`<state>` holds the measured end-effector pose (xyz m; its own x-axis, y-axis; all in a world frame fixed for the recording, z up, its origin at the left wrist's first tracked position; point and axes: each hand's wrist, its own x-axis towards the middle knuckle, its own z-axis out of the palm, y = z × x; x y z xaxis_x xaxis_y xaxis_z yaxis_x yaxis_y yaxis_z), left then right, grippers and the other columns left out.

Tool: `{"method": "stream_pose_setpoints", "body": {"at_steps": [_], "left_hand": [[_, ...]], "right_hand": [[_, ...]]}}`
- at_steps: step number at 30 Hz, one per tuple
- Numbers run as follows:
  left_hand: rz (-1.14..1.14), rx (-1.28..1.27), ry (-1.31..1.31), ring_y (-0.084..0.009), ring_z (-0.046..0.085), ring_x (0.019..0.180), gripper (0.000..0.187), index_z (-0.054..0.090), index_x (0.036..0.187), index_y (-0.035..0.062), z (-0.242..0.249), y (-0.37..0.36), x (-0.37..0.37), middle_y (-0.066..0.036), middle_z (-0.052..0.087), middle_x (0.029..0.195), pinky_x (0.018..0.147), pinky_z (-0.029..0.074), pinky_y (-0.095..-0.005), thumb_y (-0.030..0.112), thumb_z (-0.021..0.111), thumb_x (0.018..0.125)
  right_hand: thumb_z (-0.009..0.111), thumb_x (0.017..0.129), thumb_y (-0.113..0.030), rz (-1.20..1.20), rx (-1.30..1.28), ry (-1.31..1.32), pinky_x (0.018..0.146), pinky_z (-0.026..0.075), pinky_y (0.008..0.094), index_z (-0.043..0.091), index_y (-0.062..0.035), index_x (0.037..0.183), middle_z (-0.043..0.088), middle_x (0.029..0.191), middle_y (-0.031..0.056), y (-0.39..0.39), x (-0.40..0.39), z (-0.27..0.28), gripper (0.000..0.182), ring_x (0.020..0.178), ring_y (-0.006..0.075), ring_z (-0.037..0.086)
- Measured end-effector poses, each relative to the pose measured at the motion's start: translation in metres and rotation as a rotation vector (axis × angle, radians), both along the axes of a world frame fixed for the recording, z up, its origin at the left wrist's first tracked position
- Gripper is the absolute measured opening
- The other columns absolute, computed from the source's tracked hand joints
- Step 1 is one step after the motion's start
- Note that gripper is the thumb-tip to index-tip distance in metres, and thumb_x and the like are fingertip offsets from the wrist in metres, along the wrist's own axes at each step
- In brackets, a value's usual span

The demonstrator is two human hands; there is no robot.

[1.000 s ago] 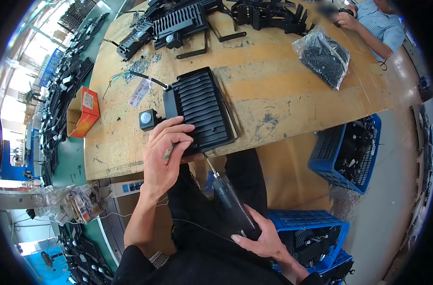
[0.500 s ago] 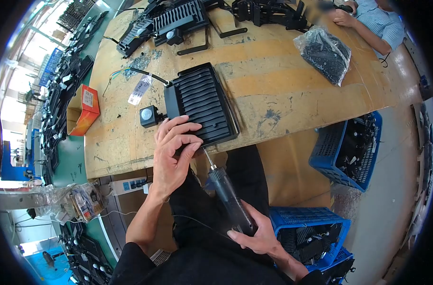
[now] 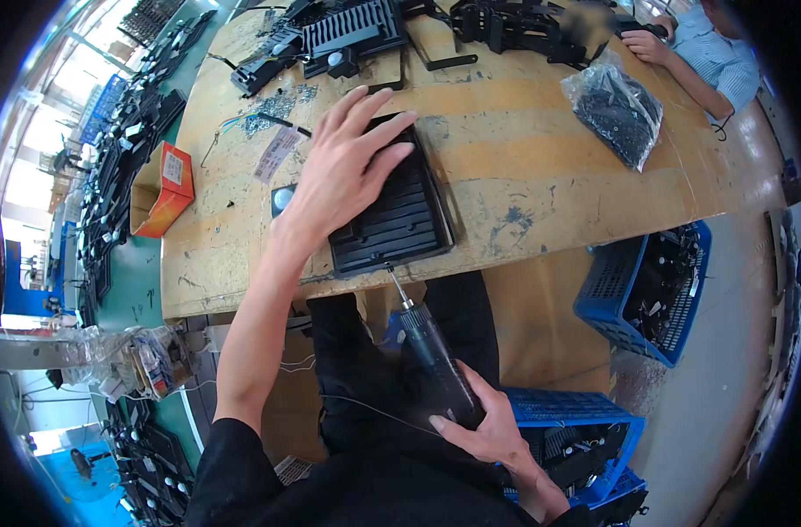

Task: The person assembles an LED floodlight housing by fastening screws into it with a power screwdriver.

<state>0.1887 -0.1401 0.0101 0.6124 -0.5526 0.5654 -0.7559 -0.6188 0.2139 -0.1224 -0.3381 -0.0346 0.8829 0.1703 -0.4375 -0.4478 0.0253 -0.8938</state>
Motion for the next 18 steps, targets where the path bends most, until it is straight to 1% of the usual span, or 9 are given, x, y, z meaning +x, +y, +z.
{"method": "stream_pose_setpoints", "body": {"at_steps": [1,2,4,5,8,11,14,16,18], "left_hand": [[0.043,0.097,-0.1,-0.0403,0.054,0.137,0.038,0.069,0.137,0.0092,-0.011,-0.004,0.009,-0.019,0.06,0.146,0.112,0.044,-0.0529,0.029,0.064,0.105],[0.052,0.127,-0.011,-0.0441,0.051,0.138,0.046,0.065,0.142,0.0117,-0.013,-0.007,0.012,-0.022,0.056,0.151,0.114,0.039,-0.0572,0.041,0.059,0.107],[0.096,0.144,0.079,-0.0435,0.052,0.135,0.045,0.065,0.142,0.0134,-0.018,-0.008,0.01,-0.022,0.057,0.148,0.112,0.041,-0.056,0.041,0.058,0.107],[0.144,0.161,0.168,-0.043,0.054,0.133,0.045,0.066,0.141,0.015,-0.016,-0.01,0.006,-0.022,0.059,0.146,0.11,0.043,-0.0549,0.042,0.057,0.107],[0.223,0.154,0.222,-0.0419,0.056,0.129,0.043,0.067,0.14,0.018,-0.012,-0.012,0.004,-0.023,0.061,0.141,0.107,0.044,-0.0535,0.043,0.056,0.107],[0.282,0.131,0.17,-0.0411,0.057,0.126,0.041,0.069,0.138,0.0177,-0.017,-0.011,0.0,-0.022,0.063,0.137,0.106,0.045,-0.0529,0.041,0.058,0.107],[0.282,0.107,0.154,-0.0407,0.057,0.126,0.039,0.069,0.137,0.0172,-0.02,-0.01,0.001,-0.022,0.063,0.137,0.105,0.045,-0.0531,0.039,0.059,0.106],[0.283,0.111,0.156,-0.0407,0.057,0.126,0.039,0.069,0.137,0.017,-0.019,-0.01,0.001,-0.022,0.063,0.137,0.105,0.045,-0.0531,0.039,0.059,0.106],[0.284,0.114,0.153,-0.0407,0.057,0.125,0.039,0.069,0.136,0.0169,-0.018,-0.011,0.0,-0.022,0.063,0.137,0.104,0.045,-0.0531,0.038,0.06,0.105]], "right_hand": [[0.087,0.081,-0.015,0.006,-0.024,-0.023,0.098,0.052,0.03,0.047,0.0063,0.153,0.073,0.12,0.011,0.0,0.001,-0.001,0.084,0.107,0.0138,0.067],[0.087,0.081,-0.015,0.008,-0.022,-0.021,0.098,0.052,0.03,0.047,0.0063,0.153,0.073,0.12,0.011,-0.001,0.004,0.0,0.084,0.107,0.0138,0.067],[0.086,0.081,-0.014,0.065,-0.171,-0.188,0.095,0.054,0.0296,0.047,0.0061,0.152,0.075,0.117,0.0126,-0.001,0.012,0.003,0.084,0.104,0.0143,0.07],[0.086,0.081,-0.014,0.061,-0.168,-0.179,0.095,0.054,0.0296,0.047,0.0061,0.152,0.075,0.117,0.0126,0.0,0.011,0.003,0.084,0.104,0.0143,0.07],[0.086,0.081,-0.014,0.094,-0.174,-0.208,0.093,0.055,0.0293,0.047,0.0053,0.153,0.076,0.114,0.0136,0.002,0.015,0.001,0.084,0.099,0.0146,0.072],[0.087,0.08,-0.014,0.082,-0.206,-0.2,0.092,0.055,0.0289,0.047,0.0041,0.153,0.077,0.113,0.0141,0.002,0.012,0.003,0.085,0.099,0.0158,0.073],[0.086,0.081,-0.014,0.098,-0.287,-0.197,0.092,0.056,0.0295,0.045,0.0034,0.154,0.077,0.115,0.0163,0.004,0.013,0.014,0.086,0.1,0.0191,0.076],[0.085,0.082,-0.015,0.13,-0.36,-0.185,0.089,0.059,0.0323,0.044,0.0029,0.155,0.077,0.116,0.0197,0.004,0.017,0.02,0.086,0.096,0.0263,0.079],[0.084,0.082,-0.016,0.137,-0.431,-0.233,0.086,0.06,0.0347,0.044,0.0029,0.155,0.076,0.115,0.0211,0.006,0.017,0.017,0.085,0.093,0.0294,0.079]]}}
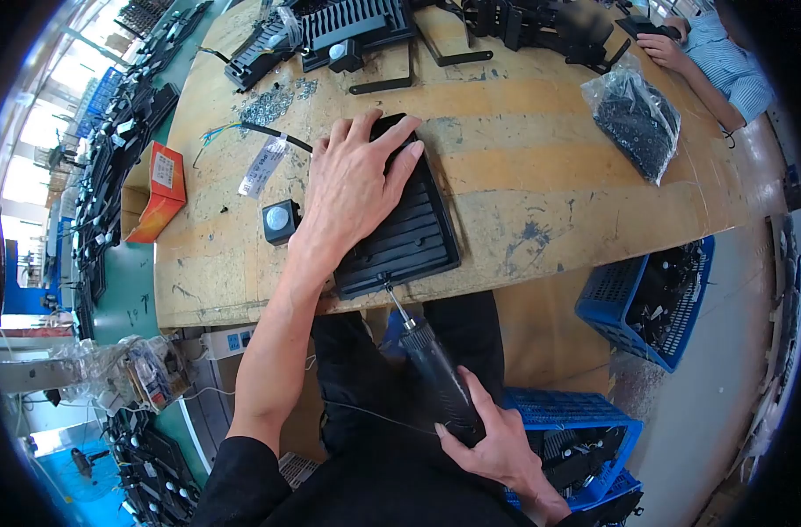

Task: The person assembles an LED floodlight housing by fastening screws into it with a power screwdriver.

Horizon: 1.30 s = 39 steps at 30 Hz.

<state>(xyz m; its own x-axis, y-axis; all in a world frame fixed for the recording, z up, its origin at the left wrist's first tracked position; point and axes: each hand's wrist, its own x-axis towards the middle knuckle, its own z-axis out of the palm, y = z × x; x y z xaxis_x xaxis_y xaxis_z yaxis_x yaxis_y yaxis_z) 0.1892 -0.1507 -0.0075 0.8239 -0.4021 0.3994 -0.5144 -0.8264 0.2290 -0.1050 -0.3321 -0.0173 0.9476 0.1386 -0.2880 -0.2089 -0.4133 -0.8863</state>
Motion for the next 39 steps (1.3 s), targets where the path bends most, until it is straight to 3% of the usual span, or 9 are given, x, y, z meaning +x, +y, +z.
{"method": "stream_pose_setpoints", "body": {"at_steps": [8,14,18,21,23,33,35,38,39], "left_hand": [[0.009,-0.014,-0.002,-0.04,0.058,0.122,0.036,0.069,0.135,0.0162,0.0,0.0,0.001,-0.022,0.064,0.135,0.1,0.047,-0.0522,0.035,0.06,0.105],[0.016,-0.018,-0.009,-0.0394,0.059,0.119,0.035,0.07,0.134,0.016,0.001,-0.001,0.0,-0.022,0.064,0.131,0.099,0.047,-0.0515,0.035,0.06,0.106],[0.019,-0.02,-0.004,-0.039,0.059,0.118,0.035,0.07,0.134,0.0165,0.001,-0.001,0.0,-0.022,0.064,0.129,0.099,0.047,-0.0515,0.035,0.06,0.106],[0.021,-0.029,0.005,-0.0389,0.059,0.118,0.035,0.07,0.134,0.0168,0.001,-0.001,-0.001,-0.022,0.064,0.127,0.098,0.047,-0.0519,0.035,0.059,0.106],[0.046,-0.022,-0.005,-0.0388,0.059,0.117,0.036,0.07,0.134,0.0168,0.002,0.0,-0.001,-0.022,0.064,0.126,0.098,0.047,-0.052,0.035,0.059,0.106],[0.081,0.023,-0.044,-0.0402,0.06,0.115,0.037,0.071,0.134,0.0176,0.001,0.003,-0.003,-0.023,0.064,0.124,0.096,0.048,-0.0526,0.039,0.057,0.107],[0.082,0.022,-0.037,-0.0405,0.06,0.115,0.037,0.071,0.134,0.018,0.002,0.004,-0.005,-0.023,0.064,0.124,0.097,0.048,-0.0524,0.039,0.057,0.107],[0.063,-0.015,0.007,-0.042,0.059,0.119,0.038,0.072,0.135,0.0186,0.004,0.004,-0.004,-0.022,0.065,0.127,0.101,0.048,-0.0521,0.038,0.059,0.105],[0.042,-0.03,-0.053,-0.0418,0.059,0.119,0.037,0.07,0.134,0.0176,-0.005,0.005,0.001,-0.021,0.065,0.124,0.1,0.047,-0.0552,0.036,0.06,0.104]], "right_hand": [[0.084,0.082,-0.018,0.106,-0.318,-0.156,0.077,0.064,0.0403,0.044,0.0046,0.153,0.075,0.109,0.0245,0.001,0.003,-0.001,0.085,0.084,0.036,0.079],[0.083,0.09,-0.02,-0.054,0.325,0.379,0.099,0.053,0.0311,0.039,0.0075,0.155,0.071,0.124,0.016,0.009,-0.009,0.023,0.083,0.113,0.0168,0.069],[0.083,0.09,-0.019,-0.125,0.416,0.443,0.099,0.053,0.0315,0.039,0.0076,0.156,0.072,0.12,0.014,0.018,-0.016,0.02,0.083,0.11,0.0181,0.069],[0.082,0.091,-0.017,-0.118,0.42,0.428,0.087,0.056,0.0298,0.039,0.0075,0.156,0.071,0.11,0.0107,0.023,-0.018,0.017,0.081,0.095,0.0162,0.07],[0.078,0.091,-0.01,-0.169,0.542,0.485,0.054,0.051,0.0288,0.036,0.0056,0.155,0.065,0.082,0.0071,0.029,-0.014,0.019,0.078,0.059,0.0125,0.063],[0.075,0.095,-0.019,-0.15,1.233,0.682,0.05,0.049,0.03,0.026,0.0017,0.163,0.061,0.082,0.0099,0.018,-0.004,0.008,0.087,0.054,0.0162,0.058],[0.071,0.097,-0.019,-0.088,1.73,0.792,0.048,0.047,0.0276,0.026,0.0003,0.164,0.06,0.081,0.0105,0.017,-0.009,-0.006,0.084,0.051,0.0156,0.056],[0.073,0.097,-0.017,-0.136,1.288,0.74,0.048,0.045,0.0262,0.029,-0.001,0.164,0.059,0.081,0.0084,0.01,-0.003,0.02,0.082,0.051,0.0138,0.055],[0.076,0.097,-0.017,-0.093,0.73,0.576,0.05,0.046,0.0259,0.033,-0.0023,0.163,0.06,0.086,0.0056,0.008,-0.004,0.029,0.08,0.054,0.0109,0.054]]}}
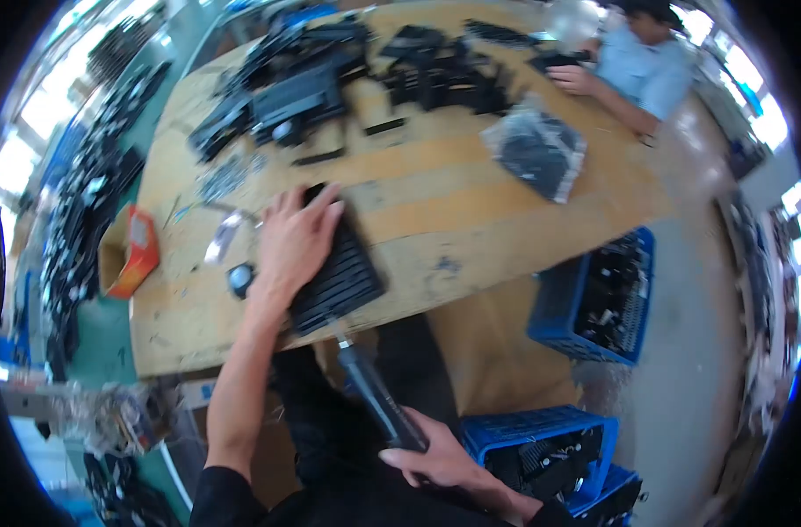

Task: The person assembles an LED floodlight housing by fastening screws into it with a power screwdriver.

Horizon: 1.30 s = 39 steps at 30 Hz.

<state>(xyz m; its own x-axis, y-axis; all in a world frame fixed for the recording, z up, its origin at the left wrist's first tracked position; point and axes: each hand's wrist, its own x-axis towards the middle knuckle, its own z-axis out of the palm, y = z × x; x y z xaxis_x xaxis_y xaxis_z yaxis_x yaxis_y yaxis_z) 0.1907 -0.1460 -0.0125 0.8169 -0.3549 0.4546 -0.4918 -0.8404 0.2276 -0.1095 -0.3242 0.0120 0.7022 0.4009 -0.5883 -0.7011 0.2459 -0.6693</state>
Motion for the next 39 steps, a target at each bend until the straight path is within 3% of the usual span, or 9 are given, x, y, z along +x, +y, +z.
{"method": "stream_pose_setpoints", "body": {"at_steps": [5,8,14,23,27,29,33,37,39], "left_hand": [[-0.133,0.103,-0.248,-0.0419,0.057,0.129,0.034,0.072,0.129,0.011,0.04,-0.028,0.002,-0.024,0.064,0.136,0.104,0.047,-0.0543,0.029,0.065,0.101],[-0.39,-0.172,0.079,-0.0422,0.059,0.13,0.041,0.071,0.129,-0.0012,0.069,-0.095,0.013,-0.026,0.062,0.142,0.111,0.045,-0.048,0.03,0.066,0.102],[-0.32,-0.25,0.657,-0.0473,0.069,0.111,0.07,0.071,0.11,-0.0086,0.029,-0.274,0.107,-0.03,0.073,0.115,0.095,0.054,-0.053,0.058,0.073,0.09],[-0.42,-0.707,0.872,-0.0138,0.067,0.056,0.015,0.07,0.076,-0.0021,0.048,-0.306,0.113,-0.008,0.069,0.069,0.052,0.056,-0.0297,0.008,0.077,0.085],[-0.403,-0.879,0.957,-0.0162,0.068,0.056,0.015,0.069,0.077,-0.0007,0.073,-0.318,0.104,-0.009,0.071,0.073,0.053,0.058,-0.0283,0.004,0.074,0.09],[-0.381,-0.932,0.97,-0.0173,0.069,0.056,0.015,0.069,0.076,-0.0009,0.089,-0.318,0.093,-0.01,0.071,0.073,0.053,0.059,-0.0282,0.003,0.074,0.09],[-0.408,-0.875,0.892,-0.0178,0.07,0.056,0.012,0.071,0.081,-0.0058,0.103,-0.327,0.066,-0.011,0.071,0.074,0.054,0.061,-0.0287,0.003,0.075,0.088],[-0.785,-0.426,0.644,-0.0157,0.071,0.062,0.02,0.075,0.098,-0.0085,0.116,-0.34,0.028,-0.009,0.071,0.076,0.06,0.062,-0.0302,0.011,0.073,0.094],[-0.844,-0.502,0.794,-0.0151,0.071,0.065,0.022,0.075,0.104,-0.0074,0.136,-0.326,0.039,-0.008,0.072,0.078,0.063,0.062,-0.0302,0.013,0.069,0.097]], "right_hand": [[0.076,0.098,-0.018,-0.12,-0.288,-0.221,0.059,0.048,0.0246,0.034,-0.0011,0.162,0.06,0.1,0.0021,-0.036,-0.01,0.026,0.078,0.067,0.0077,0.057],[0.075,0.098,-0.017,-0.291,-0.244,-0.279,0.063,0.05,0.025,0.034,-0.0006,0.162,0.061,0.104,0.0027,-0.052,0.003,0.019,0.077,0.071,0.0077,0.059],[0.076,0.093,-0.032,-0.383,-0.867,-0.747,0.07,0.057,0.0448,0.039,0.0025,0.155,0.072,0.093,0.0208,-0.059,0.09,-0.006,0.08,0.079,0.0332,0.075],[0.072,0.089,-0.043,-0.113,-1.247,-0.786,0.065,0.059,0.0502,0.044,0.0145,0.145,0.072,0.073,0.0229,-0.057,0.153,-0.003,0.085,0.066,0.0411,0.073],[0.076,0.089,-0.046,-0.069,-1.197,-0.829,0.067,0.059,0.0503,0.044,0.0109,0.148,0.073,0.081,0.0239,-0.067,0.156,-0.006,0.088,0.069,0.0395,0.073],[0.083,0.086,-0.043,-0.383,-1.043,-0.919,0.075,0.059,0.0498,0.043,0.0064,0.152,0.073,0.105,0.0274,-0.084,0.146,-0.013,0.091,0.088,0.0374,0.074],[0.091,0.081,-0.034,-0.985,-1.638,-1.089,0.103,0.051,0.0441,0.042,0.0025,0.155,0.061,0.136,0.0269,-0.161,0.172,0.017,0.096,0.124,0.0406,0.062],[0.085,0.089,-0.029,-0.967,-1.346,-1.172,0.112,0.045,0.0414,0.043,0.0036,0.155,0.06,0.139,0.0264,-0.218,0.228,-0.018,0.085,0.129,0.0374,0.06],[0.073,0.099,-0.018,-1.028,-0.863,-0.977,0.117,0.039,0.0386,0.041,0.0045,0.157,0.056,0.149,0.025,-0.235,0.23,-0.029,0.069,0.139,0.0311,0.053]]}}
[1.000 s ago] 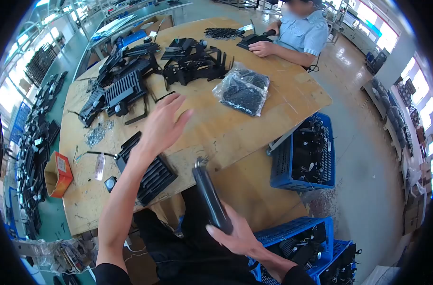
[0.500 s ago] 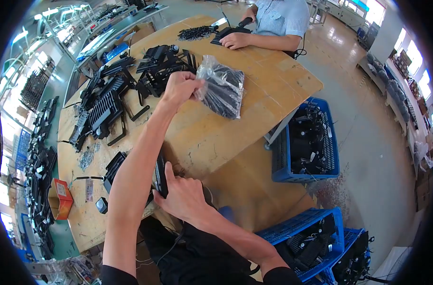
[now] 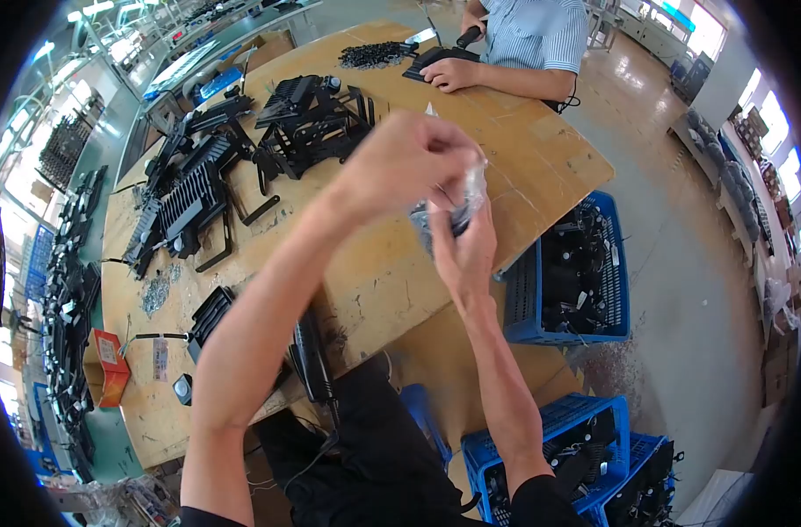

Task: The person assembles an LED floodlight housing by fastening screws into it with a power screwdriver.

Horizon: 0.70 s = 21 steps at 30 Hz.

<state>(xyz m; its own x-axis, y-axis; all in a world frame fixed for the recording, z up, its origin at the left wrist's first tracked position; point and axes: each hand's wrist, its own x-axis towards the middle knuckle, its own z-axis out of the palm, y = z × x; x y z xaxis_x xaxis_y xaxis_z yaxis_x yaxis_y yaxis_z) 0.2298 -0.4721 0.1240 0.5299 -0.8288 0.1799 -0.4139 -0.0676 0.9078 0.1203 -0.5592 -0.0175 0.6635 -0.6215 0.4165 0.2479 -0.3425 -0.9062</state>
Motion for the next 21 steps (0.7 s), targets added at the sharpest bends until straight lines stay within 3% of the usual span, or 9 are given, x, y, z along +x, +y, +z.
{"method": "stream_pose_setpoints", "body": {"at_steps": [1,3,5,7,10,13,17,19,21], "left_hand": [[-0.079,-0.023,0.162,-0.0145,0.071,0.068,0.025,0.075,0.109,-0.0063,0.003,0.011,0.009,-0.007,0.072,0.079,0.066,0.062,-0.0302,0.015,0.066,0.1],[0.069,-0.077,0.142,-0.0137,0.071,0.074,0.028,0.073,0.115,-0.0042,-0.017,0.029,0.047,-0.006,0.072,0.082,0.071,0.061,-0.0295,0.02,0.063,0.106],[0.195,0.0,0.246,-0.014,0.07,0.077,0.03,0.07,0.123,-0.0036,-0.046,0.051,0.076,-0.006,0.073,0.089,0.072,0.06,-0.0298,0.022,0.063,0.107],[0.269,0.076,0.292,-0.0141,0.07,0.078,0.032,0.068,0.127,-0.0037,-0.069,0.057,0.09,-0.006,0.073,0.094,0.072,0.06,-0.03,0.022,0.063,0.107],[0.199,0.166,0.126,-0.0136,0.069,0.092,0.043,0.061,0.142,-0.0051,-0.097,0.052,0.096,-0.009,0.072,0.115,0.078,0.059,-0.031,0.02,0.063,0.107],[0.146,0.133,-0.054,-0.0138,0.067,0.099,0.047,0.057,0.146,-0.0051,-0.117,0.031,0.101,-0.01,0.072,0.12,0.086,0.058,-0.0327,0.018,0.063,0.106],[-0.035,0.184,0.04,-0.0137,0.064,0.11,0.053,0.051,0.153,-0.0037,-0.123,0.024,0.098,-0.009,0.07,0.129,0.099,0.053,-0.0327,0.011,0.063,0.103],[-0.262,0.071,0.046,-0.0141,0.061,0.119,0.062,0.045,0.158,-0.0021,-0.131,0.02,0.114,-0.007,0.067,0.136,0.108,0.047,-0.0311,0.003,0.062,0.098],[-0.281,0.053,0.099,-0.0131,0.058,0.124,0.069,0.042,0.16,-0.0011,-0.138,0.017,0.121,-0.005,0.065,0.14,0.112,0.043,-0.0298,-0.001,0.062,0.095]], "right_hand": [[0.073,0.099,-0.018,0.003,0.001,0.008,0.117,0.039,0.0386,0.041,0.0045,0.157,0.056,0.149,0.025,-0.006,-0.002,-0.005,0.069,0.139,0.0311,0.053],[0.061,0.105,-0.009,-0.091,-0.16,-0.106,0.117,0.039,0.0357,0.041,0.0046,0.158,0.055,0.153,0.0214,-0.015,-0.005,-0.012,0.058,0.14,0.0258,0.053],[0.057,0.106,-0.003,-0.111,-0.123,-0.108,0.116,0.04,0.0334,0.044,0.0046,0.157,0.055,0.155,0.0186,-0.021,-0.009,-0.015,0.053,0.138,0.0239,0.055],[0.054,0.107,0.0,-0.032,0.142,-0.174,0.115,0.041,0.0319,0.05,0.0052,0.153,0.06,0.15,0.0159,-0.033,-0.006,-0.023,0.047,0.134,0.0212,0.058],[0.054,0.109,-0.004,-0.074,0.215,-0.168,0.113,0.043,0.0306,0.058,0.0066,0.146,0.065,0.142,0.0133,-0.041,0.0,-0.02,0.039,0.129,0.0181,0.06],[0.055,0.11,-0.01,-0.097,0.309,-0.177,0.109,0.045,0.0297,0.062,0.0074,0.142,0.068,0.136,0.0119,-0.049,0.005,-0.022,0.036,0.124,0.0168,0.062],[0.056,0.111,-0.011,-0.153,0.224,-0.095,0.101,0.047,0.0265,0.065,0.0072,0.136,0.071,0.125,0.0079,-0.064,0.003,-0.032,0.033,0.113,0.0121,0.062],[0.058,0.11,-0.013,-0.208,0.136,-0.021,0.093,0.047,0.0238,0.067,0.0066,0.131,0.072,0.116,0.004,-0.068,0.005,-0.036,0.03,0.103,0.008,0.061],[0.058,0.111,-0.014,-0.209,0.167,-0.027,0.095,0.047,0.0242,0.067,0.0068,0.131,0.072,0.117,0.0045,-0.067,0.005,-0.036,0.031,0.105,0.0084,0.061]]}}
